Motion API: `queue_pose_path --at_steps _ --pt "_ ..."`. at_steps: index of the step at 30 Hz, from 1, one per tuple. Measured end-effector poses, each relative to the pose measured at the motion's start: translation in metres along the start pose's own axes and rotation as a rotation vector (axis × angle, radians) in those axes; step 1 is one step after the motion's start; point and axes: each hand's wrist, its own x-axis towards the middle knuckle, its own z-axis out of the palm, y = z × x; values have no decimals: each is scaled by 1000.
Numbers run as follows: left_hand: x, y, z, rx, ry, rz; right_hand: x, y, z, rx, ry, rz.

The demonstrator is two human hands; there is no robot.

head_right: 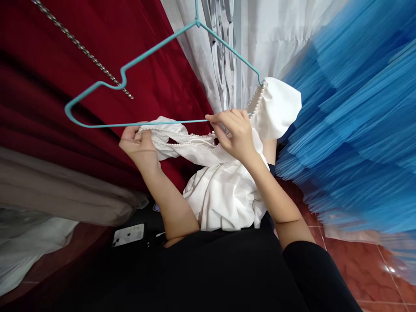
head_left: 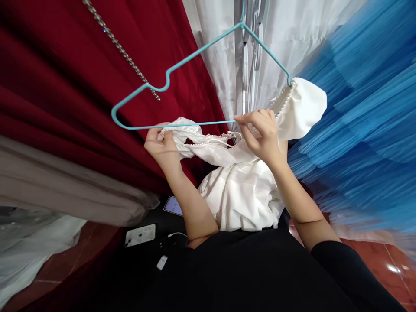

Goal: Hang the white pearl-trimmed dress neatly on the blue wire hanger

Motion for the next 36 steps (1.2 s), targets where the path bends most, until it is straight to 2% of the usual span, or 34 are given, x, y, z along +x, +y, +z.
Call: queue_pose_path --at_steps 2,3,4,6,7,8,9,12,13,15,19,21,23,24,26,29,32,36 --pt "-9 15 11 17 -61 93 0 -3 1 15 13 10" --pt "-13 23 19 34 -44 168 -1 -4 1 13 16 16" --pt "-19 30 29 52 2 251 -1 -5 1 7 18 20" --pt "-30 41 47 44 260 363 0 -6 -1 0 20 22" --pt "-36 45 55 20 340 375 0 -7 -2 0 19 20" --pt "-42 48 62 -17 358 364 0 -8 -3 0 15 19" --pt "-47 50 67 -67 296 335 1 -9 -5 -2 11 19" --pt "-56 57 75 -241 -119 232 2 -12 -8 -14 13 14" --pt "-58 60 76 -291 -225 214 2 -12 -8 -17 19 11" --pt "-59 66 77 -373 -317 206 2 -12 -9 -15 22 2" --pt "-60 74 82 -487 -298 233 5 -3 -17 25 4 -52" --pt "-60 75 83 -485 -292 246 10 9 -27 -48 131 -74" --pt "-59 74 83 -470 -293 259 19 25 -40 -221 305 -54" --pt "-59 74 83 -466 -295 262 24 34 -47 -312 348 -29" --pt "-58 73 81 -467 -295 259 33 51 -60 -403 288 45" --pt "-55 73 77 -463 -275 234 40 65 -77 -308 146 126" --pt "-51 75 73 -441 -272 198 43 62 -94 -167 88 137" --pt "-49 74 71 -485 -282 194 51 46 -117 -99 -19 167"
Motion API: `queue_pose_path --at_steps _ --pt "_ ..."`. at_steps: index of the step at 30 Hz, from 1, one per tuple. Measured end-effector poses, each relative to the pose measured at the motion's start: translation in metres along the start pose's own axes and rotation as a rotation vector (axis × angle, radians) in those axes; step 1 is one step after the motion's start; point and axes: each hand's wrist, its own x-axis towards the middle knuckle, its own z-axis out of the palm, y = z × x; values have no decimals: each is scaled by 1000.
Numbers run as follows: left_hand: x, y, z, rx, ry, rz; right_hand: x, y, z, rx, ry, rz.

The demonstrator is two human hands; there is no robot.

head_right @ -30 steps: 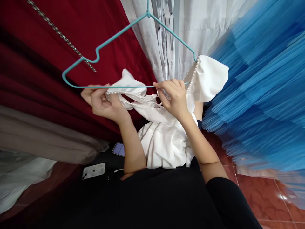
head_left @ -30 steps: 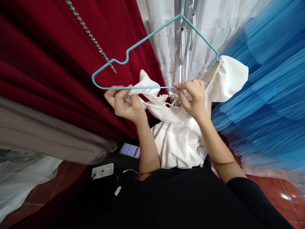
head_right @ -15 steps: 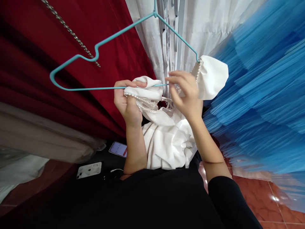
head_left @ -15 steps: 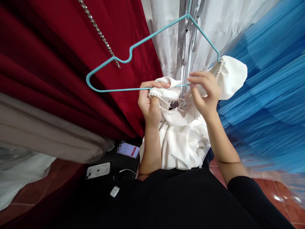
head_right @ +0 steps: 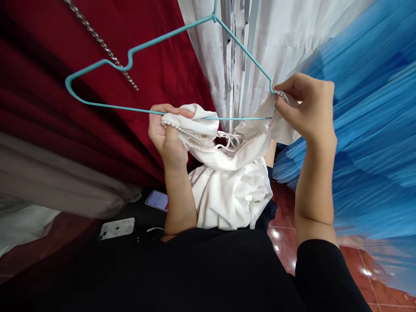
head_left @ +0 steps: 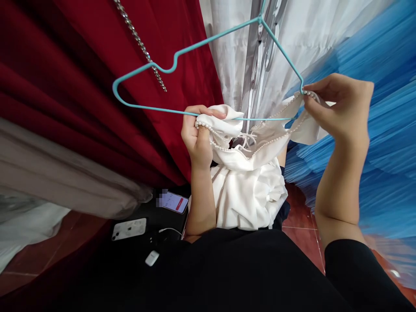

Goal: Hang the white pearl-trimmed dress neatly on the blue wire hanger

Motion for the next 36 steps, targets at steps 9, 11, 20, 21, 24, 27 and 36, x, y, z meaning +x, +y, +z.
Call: queue_pose_path --at_steps 9,11,20,21,24,27,36 --pt "-5 -1 6 -31 -51 -4 19 -18 -20 -110 -54 74" --pt "-6 1 8 -19 -53 -10 21 -16 -20 -134 -36 85" --pt "-5 6 5 102 -50 -61 26 1 -16 -294 117 78" --pt "-5 6 4 104 -51 -52 27 7 -15 -344 138 113" --pt "-4 8 1 120 -54 -33 29 35 -19 -516 184 270" --pt "-3 8 0 120 -55 -38 22 56 -31 -549 121 412" --pt "-6 -4 6 64 -44 -39 -29 -4 -31 -27 -488 45"
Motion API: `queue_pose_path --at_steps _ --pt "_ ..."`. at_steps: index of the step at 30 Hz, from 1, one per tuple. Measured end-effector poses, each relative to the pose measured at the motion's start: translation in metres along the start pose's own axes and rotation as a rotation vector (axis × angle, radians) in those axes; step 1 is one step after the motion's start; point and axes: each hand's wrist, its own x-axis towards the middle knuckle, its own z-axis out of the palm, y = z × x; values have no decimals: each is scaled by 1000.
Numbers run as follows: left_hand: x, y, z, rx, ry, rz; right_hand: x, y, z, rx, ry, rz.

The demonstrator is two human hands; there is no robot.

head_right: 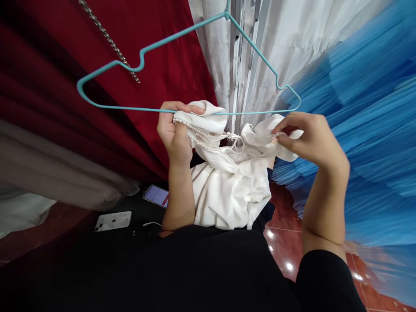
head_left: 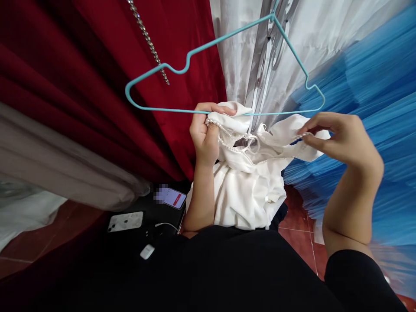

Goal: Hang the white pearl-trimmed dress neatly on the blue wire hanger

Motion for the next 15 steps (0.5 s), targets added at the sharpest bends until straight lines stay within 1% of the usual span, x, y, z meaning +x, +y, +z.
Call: queue_pose_path --at_steps 1,2,4,6,8,10,12,14,15 --pt "0 -1 0 -15 5 -8 4 -9 8 18 36 -102" --pt "0 -2 1 -32 7 -18 10 -17 17 10 101 -177" --pt "0 -3 2 -63 14 -40 24 -27 37 -18 210 -275" --pt "0 -3 3 -78 16 -65 36 -28 57 9 238 -303" --pt "-2 -5 2 -57 2 -98 42 -22 74 71 255 -282" --pt "-5 -8 -3 4 18 -102 41 -14 85 104 337 -256" --pt "-8 -13 -14 98 124 -54 36 -8 88 108 429 -268" --pt "-10 -20 -32 192 275 6 31 -4 85 109 452 -289" --pt "-9 -23 -43 228 325 11 29 -3 81 109 442 -292"
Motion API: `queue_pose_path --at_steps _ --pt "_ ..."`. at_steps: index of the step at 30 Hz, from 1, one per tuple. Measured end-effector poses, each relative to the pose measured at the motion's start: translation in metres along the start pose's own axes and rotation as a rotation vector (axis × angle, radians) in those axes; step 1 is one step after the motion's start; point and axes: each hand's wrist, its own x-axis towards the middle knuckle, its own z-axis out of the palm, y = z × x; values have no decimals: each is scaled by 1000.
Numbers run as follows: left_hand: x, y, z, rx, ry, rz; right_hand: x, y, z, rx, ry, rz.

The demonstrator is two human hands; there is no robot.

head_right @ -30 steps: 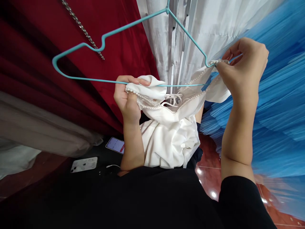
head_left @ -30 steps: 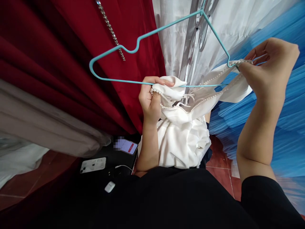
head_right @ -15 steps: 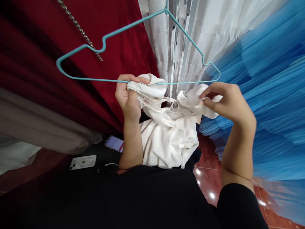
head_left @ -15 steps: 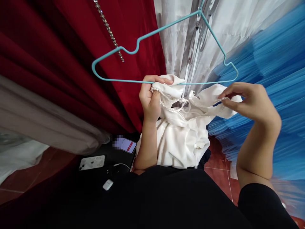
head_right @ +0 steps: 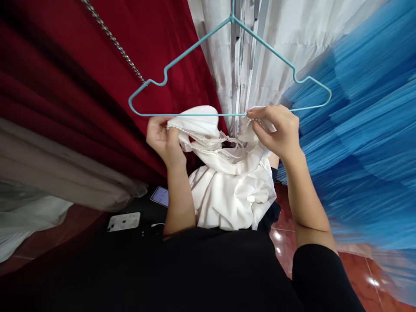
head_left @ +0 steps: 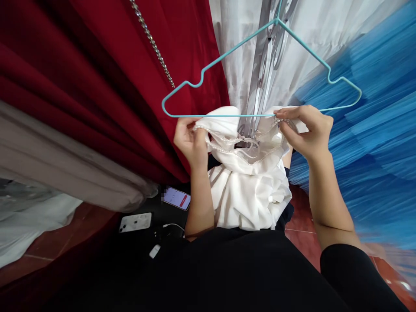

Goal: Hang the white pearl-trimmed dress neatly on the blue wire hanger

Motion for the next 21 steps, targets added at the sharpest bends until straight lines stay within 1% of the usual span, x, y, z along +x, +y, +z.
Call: queue_pose_path --at_steps 4,6,8,11,14,16,18,21 --pt "25 -16 -32 78 95 -33 4 -2 -12 -29 -49 30" --pt "42 -17 -41 83 151 2 6 -4 -14 -46 -51 32" --pt "60 -11 -43 65 165 47 6 -5 -14 -55 -56 30" --pt "87 5 -36 83 128 68 4 -5 -12 -40 -51 9" --pt "106 23 -21 156 60 54 2 -3 -10 -20 -32 -5" --pt "113 33 -10 195 13 46 0 -3 -7 -27 -27 13" --pt "115 41 1 231 -7 53 0 -4 -4 -36 -20 28" --pt "119 47 13 271 -51 93 0 -7 -2 -37 0 25"
